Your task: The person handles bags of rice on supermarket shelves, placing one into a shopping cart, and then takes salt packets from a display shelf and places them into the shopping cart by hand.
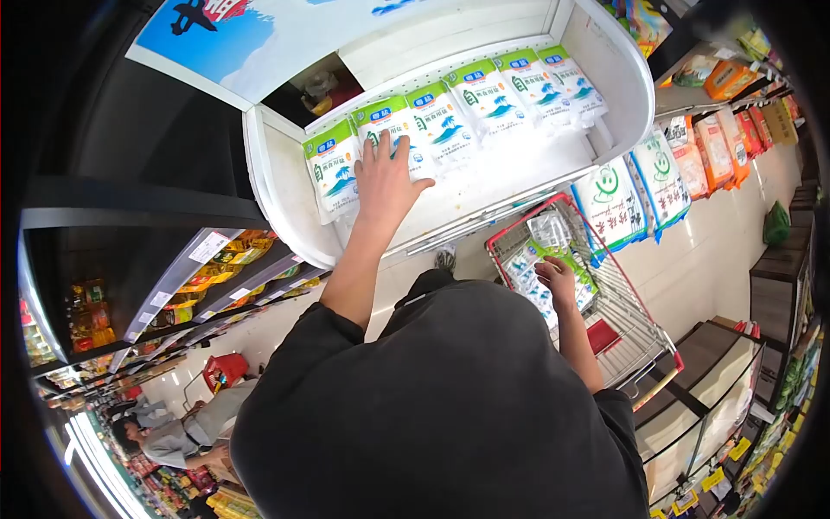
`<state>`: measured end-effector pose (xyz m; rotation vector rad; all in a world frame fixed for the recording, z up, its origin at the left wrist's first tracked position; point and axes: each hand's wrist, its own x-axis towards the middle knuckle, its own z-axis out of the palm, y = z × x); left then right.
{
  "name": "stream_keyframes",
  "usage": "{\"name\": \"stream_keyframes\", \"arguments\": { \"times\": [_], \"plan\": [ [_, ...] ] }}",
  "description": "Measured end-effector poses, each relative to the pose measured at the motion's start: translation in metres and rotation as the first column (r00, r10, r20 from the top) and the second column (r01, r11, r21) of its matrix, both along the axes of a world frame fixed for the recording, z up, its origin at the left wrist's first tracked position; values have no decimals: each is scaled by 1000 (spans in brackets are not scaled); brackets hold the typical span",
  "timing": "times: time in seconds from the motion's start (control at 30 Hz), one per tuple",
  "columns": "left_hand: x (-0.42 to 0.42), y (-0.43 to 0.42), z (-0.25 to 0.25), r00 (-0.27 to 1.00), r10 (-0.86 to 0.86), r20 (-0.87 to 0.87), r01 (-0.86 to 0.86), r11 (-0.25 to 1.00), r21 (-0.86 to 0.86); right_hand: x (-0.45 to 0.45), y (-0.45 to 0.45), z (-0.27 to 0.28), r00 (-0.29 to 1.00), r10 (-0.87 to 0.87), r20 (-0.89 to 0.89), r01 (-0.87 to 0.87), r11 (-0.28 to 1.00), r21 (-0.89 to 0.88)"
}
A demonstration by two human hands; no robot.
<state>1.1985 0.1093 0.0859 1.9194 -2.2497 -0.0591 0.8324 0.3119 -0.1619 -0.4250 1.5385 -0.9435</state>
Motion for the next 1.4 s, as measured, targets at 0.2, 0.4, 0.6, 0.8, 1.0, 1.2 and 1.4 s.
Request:
{"name": "stream_keyframes", "arguments": {
  "times": [0.2,0.4,0.6,0.8,1.0,1.2,1.4],
  "plan": [
    [7,1,-24,986,-119,-119,107,989,-98,27,-28,51,998,65,-7,-65,992,-105],
    [-4,5,-21,983,-54,-174,21,982,-186,54,-38,91,994,107,28,-101,979,-177],
    [-17,7,-35,957,-234,-172,177,939,-295,69,-42,114,987,158,6,-153,966,-208],
    [-15,5,-25,912,-376,-163,209,769,-604,82,-48,143,978,198,65,-176,953,-248],
    [-35,53,16,666,-684,-297,419,673,-610,89,-73,174,662,245,708,-73,961,-265],
    [-44,80,13,413,-893,-177,689,433,-581,124,-129,178,663,236,710,-56,962,-267],
    [18,60,17,790,-551,-268,316,741,-593,100,-94,185,823,121,555,81,942,-326]
  ]
}}
